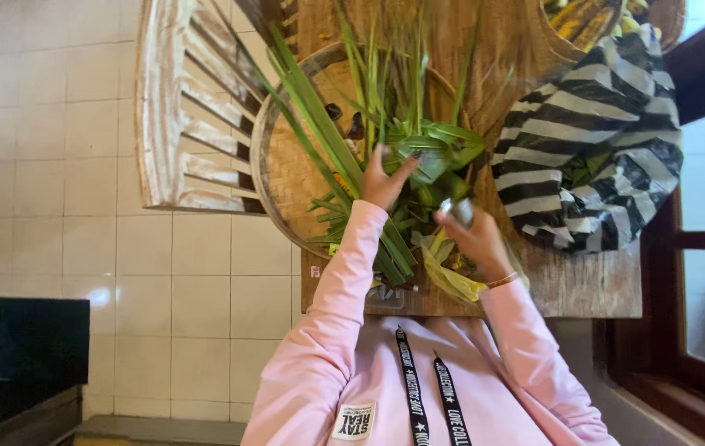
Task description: The person constructs offerings by folding and stapling green palm leaves over a woven tray on a wooden table.
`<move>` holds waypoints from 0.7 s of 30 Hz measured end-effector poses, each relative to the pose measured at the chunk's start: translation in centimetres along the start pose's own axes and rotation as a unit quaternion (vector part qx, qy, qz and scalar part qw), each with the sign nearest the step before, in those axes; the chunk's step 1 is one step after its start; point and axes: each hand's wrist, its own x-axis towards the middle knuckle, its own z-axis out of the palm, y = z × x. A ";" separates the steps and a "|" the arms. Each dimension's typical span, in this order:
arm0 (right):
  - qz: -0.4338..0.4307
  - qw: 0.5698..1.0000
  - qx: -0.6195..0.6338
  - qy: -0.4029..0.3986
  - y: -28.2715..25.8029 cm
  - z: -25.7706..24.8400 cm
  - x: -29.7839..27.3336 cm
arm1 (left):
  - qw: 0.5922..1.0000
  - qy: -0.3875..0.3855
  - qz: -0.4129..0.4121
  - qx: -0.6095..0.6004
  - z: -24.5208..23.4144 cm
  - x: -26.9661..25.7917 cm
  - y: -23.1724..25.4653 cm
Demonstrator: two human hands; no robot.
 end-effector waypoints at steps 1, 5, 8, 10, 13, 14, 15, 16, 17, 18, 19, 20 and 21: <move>0.006 0.991 -0.134 0.015 0.7 1.0 0.3 | 1.000 0.007 -0.001 0.000 -0.2 0.0 -1.9; -0.070 0.963 -0.258 0.029 1.9 6.7 0.5 | 0.991 0.095 -0.038 -0.091 -1.6 -2.9 -8.3; -0.059 0.942 -0.326 0.058 1.4 9.4 0.5 | 0.989 0.091 -0.084 -0.075 -2.6 -5.8 -10.8; -0.063 0.952 -0.290 0.073 0.9 10.1 -0.1 | 0.991 0.083 -0.105 -0.027 -3.1 -7.1 -11.3; -0.170 0.948 -0.254 0.091 -0.7 10.9 -1.5 | 0.982 0.064 -0.099 -0.148 -4.0 -7.6 -10.7; -0.171 0.947 -0.254 0.092 -1.2 11.1 -2.2 | 0.983 0.064 -0.098 -0.140 -4.6 -7.8 -10.2; -0.234 0.931 -0.259 0.108 -1.7 11.2 -3.1 | 0.985 0.064 -0.096 -0.132 -5.2 -7.9 -9.6; -0.295 0.911 -0.261 0.126 -2.3 11.4 -3.8 | 0.985 0.063 -0.093 -0.132 -5.9 -7.9 -8.6; -0.296 0.910 -0.261 0.129 -3.2 11.5 -4.5 | 0.965 0.039 -0.124 -0.229 -6.6 -7.9 -7.5; -0.303 0.908 -0.259 0.133 -4.0 11.6 -5.1 | 0.934 0.013 -0.153 -0.322 -7.4 -8.0 -5.8; -0.310 0.905 -0.257 0.138 -4.6 11.7 -5.7 | 0.935 0.010 -0.150 -0.321 -8.1 -8.4 -3.9; -0.312 0.904 -0.255 0.142 -5.2 11.7 -6.1 | 0.938 0.004 -0.124 -0.323 -8.9 -8.8 -2.1; -0.241 0.941 -0.197 0.130 -5.6 11.6 -6.6 | 0.940 -0.003 -0.098 -0.325 -9.4 -9.3 -0.5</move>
